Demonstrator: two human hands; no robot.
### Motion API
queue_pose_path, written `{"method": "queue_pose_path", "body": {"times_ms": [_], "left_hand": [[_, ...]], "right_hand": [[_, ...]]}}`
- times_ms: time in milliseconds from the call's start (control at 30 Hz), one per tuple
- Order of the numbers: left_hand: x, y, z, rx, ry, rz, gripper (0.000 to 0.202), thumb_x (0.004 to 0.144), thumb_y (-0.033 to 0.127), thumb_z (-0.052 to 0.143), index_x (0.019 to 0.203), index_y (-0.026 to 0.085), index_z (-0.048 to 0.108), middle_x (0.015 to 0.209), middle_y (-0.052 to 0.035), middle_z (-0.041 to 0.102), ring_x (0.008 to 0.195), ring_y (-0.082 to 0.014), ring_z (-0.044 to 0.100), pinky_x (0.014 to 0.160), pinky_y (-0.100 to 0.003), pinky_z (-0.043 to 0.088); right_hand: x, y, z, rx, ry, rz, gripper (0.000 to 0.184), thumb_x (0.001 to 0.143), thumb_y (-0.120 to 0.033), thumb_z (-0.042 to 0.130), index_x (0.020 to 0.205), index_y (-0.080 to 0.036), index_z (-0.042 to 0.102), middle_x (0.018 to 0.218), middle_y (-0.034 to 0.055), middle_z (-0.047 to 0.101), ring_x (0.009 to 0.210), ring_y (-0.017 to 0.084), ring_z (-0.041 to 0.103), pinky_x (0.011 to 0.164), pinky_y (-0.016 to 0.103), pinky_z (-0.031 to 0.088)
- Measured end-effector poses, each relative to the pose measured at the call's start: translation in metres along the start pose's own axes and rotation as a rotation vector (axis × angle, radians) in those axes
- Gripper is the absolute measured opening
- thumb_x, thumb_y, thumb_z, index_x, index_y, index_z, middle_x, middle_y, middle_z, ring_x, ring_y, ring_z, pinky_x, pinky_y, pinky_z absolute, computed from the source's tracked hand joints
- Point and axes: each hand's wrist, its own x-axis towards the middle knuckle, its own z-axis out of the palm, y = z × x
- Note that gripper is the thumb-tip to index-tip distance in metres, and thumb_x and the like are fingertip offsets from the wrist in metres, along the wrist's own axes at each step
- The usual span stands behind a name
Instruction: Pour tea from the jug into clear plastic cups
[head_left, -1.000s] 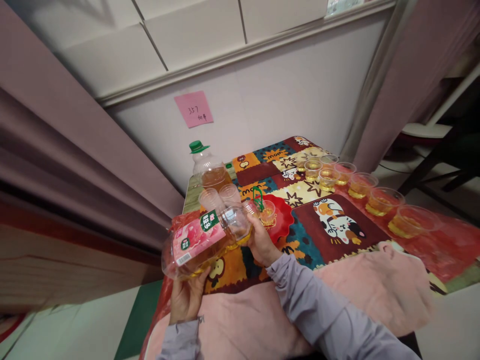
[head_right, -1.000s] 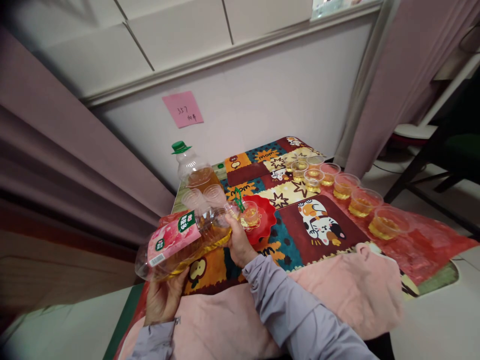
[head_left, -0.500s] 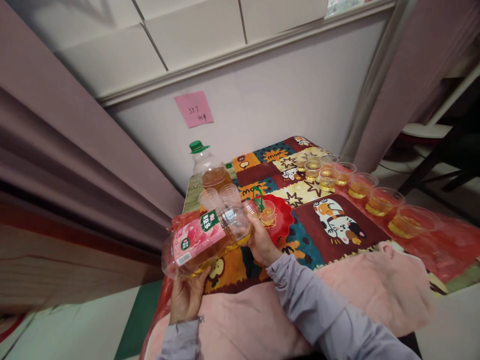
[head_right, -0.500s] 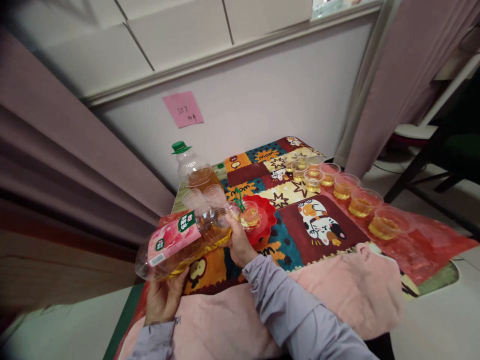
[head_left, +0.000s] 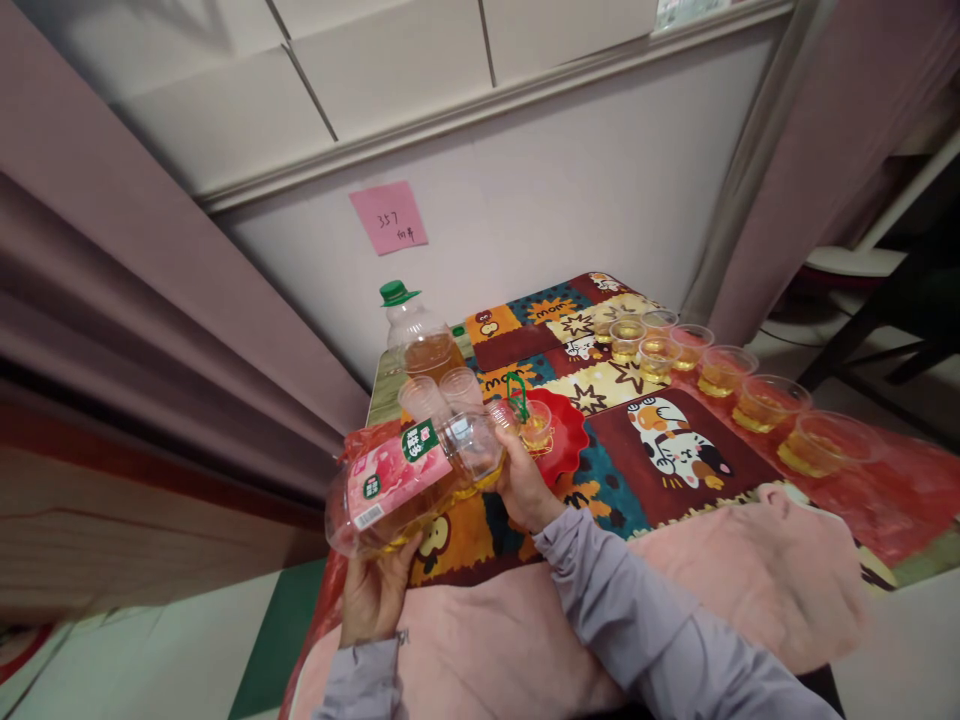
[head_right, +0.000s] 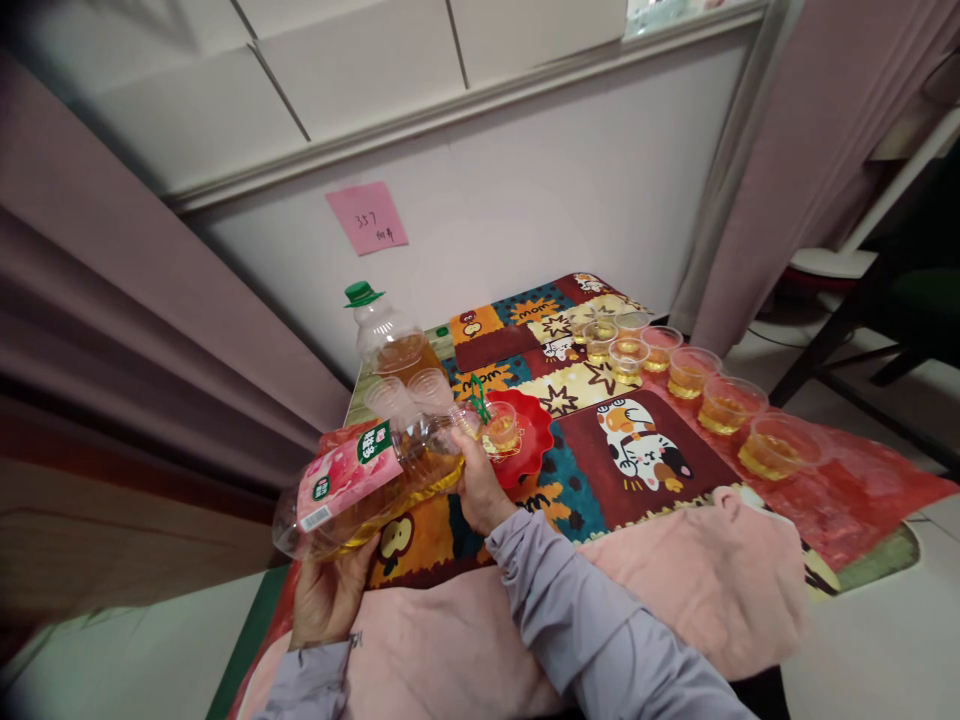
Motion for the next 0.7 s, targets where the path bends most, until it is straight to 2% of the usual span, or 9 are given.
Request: {"method": "queue_pose_path", "body": {"times_ms": [100, 167, 267, 400, 467, 533, 633, 700], "left_hand": [[0.0, -0.004, 0.006, 0.043, 0.02, 0.016, 0.056, 0.12, 0.026, 0.034, 0.166, 0.039, 0.062, 0.159, -0.0092, 0.071, 0.148, -0.0353, 0.067, 0.121, -0.062, 0.052], [-0.001, -0.006, 0.007, 0.055, 0.058, 0.014, 0.055, 0.119, 0.026, 0.037, 0.165, 0.04, 0.063, 0.157, -0.0087, 0.072, 0.146, -0.0342, 0.068, 0.122, -0.06, 0.054], [-0.001, -0.006, 0.001, 0.058, 0.156, 0.011, 0.056, 0.118, 0.028, 0.04, 0.169, 0.042, 0.058, 0.157, -0.0071, 0.072, 0.146, -0.0306, 0.07, 0.125, -0.056, 0.053], [0.002, -0.011, -0.002, 0.132, 0.317, 0.073, 0.053, 0.117, 0.032, 0.046, 0.166, 0.041, 0.062, 0.155, -0.0041, 0.075, 0.147, -0.0258, 0.07, 0.125, -0.046, 0.054], [0.005, -0.02, 0.012, 0.228, 0.415, 0.136, 0.048, 0.116, 0.036, 0.05, 0.161, 0.04, 0.069, 0.152, -0.0022, 0.077, 0.149, -0.0241, 0.069, 0.125, -0.041, 0.054], [0.01, -0.031, 0.034, 0.355, 0.483, 0.219, 0.044, 0.116, 0.042, 0.054, 0.154, 0.036, 0.074, 0.153, -0.0031, 0.077, 0.151, -0.0258, 0.067, 0.125, -0.041, 0.055], [0.015, -0.045, 0.068, 0.513, 0.459, 0.326, 0.045, 0.114, 0.044, 0.061, 0.154, 0.03, 0.075, 0.161, -0.0051, 0.072, 0.156, -0.0291, 0.061, 0.125, -0.04, 0.055], [0.017, -0.048, 0.081, 0.549, 0.465, 0.272, 0.049, 0.113, 0.046, 0.064, 0.155, 0.025, 0.073, 0.163, -0.0093, 0.071, 0.158, -0.033, 0.06, 0.126, -0.045, 0.055]], "right_hand": [[0.001, 0.002, 0.0, -0.007, 0.023, -0.03, 0.051, 0.089, -0.063, 0.08, 0.123, -0.025, 0.08, 0.118, 0.0076, 0.088, 0.105, 0.03, 0.086, 0.077, 0.041, 0.073], [0.001, 0.003, 0.001, -0.012, 0.043, -0.071, 0.052, 0.09, -0.061, 0.081, 0.129, -0.027, 0.078, 0.123, 0.0058, 0.087, 0.106, 0.028, 0.085, 0.078, 0.04, 0.072], [0.0, 0.006, 0.001, -0.026, 0.049, -0.166, 0.049, 0.092, -0.054, 0.081, 0.135, -0.032, 0.075, 0.134, 0.0025, 0.084, 0.116, 0.026, 0.082, 0.088, 0.039, 0.071], [-0.002, 0.006, 0.003, -0.101, 0.072, -0.278, 0.038, 0.092, -0.046, 0.082, 0.126, -0.03, 0.078, 0.139, 0.0023, 0.081, 0.132, 0.026, 0.074, 0.104, 0.038, 0.065], [-0.005, 0.003, 0.007, -0.157, 0.09, -0.31, 0.037, 0.092, -0.046, 0.081, 0.124, -0.029, 0.079, 0.137, 0.0027, 0.081, 0.134, 0.027, 0.072, 0.111, 0.04, 0.061], [-0.01, -0.003, 0.011, -0.216, 0.09, -0.341, 0.037, 0.093, -0.046, 0.08, 0.126, -0.029, 0.079, 0.136, 0.0031, 0.081, 0.135, 0.028, 0.07, 0.117, 0.042, 0.058], [-0.018, -0.014, 0.018, -0.304, 0.067, -0.385, 0.037, 0.092, -0.044, 0.081, 0.126, -0.029, 0.079, 0.136, 0.004, 0.081, 0.138, 0.029, 0.068, 0.122, 0.045, 0.054], [-0.024, -0.018, 0.021, -0.371, 0.078, -0.391, 0.035, 0.089, -0.043, 0.084, 0.12, -0.028, 0.079, 0.132, 0.0048, 0.082, 0.136, 0.03, 0.069, 0.123, 0.047, 0.054]]}}
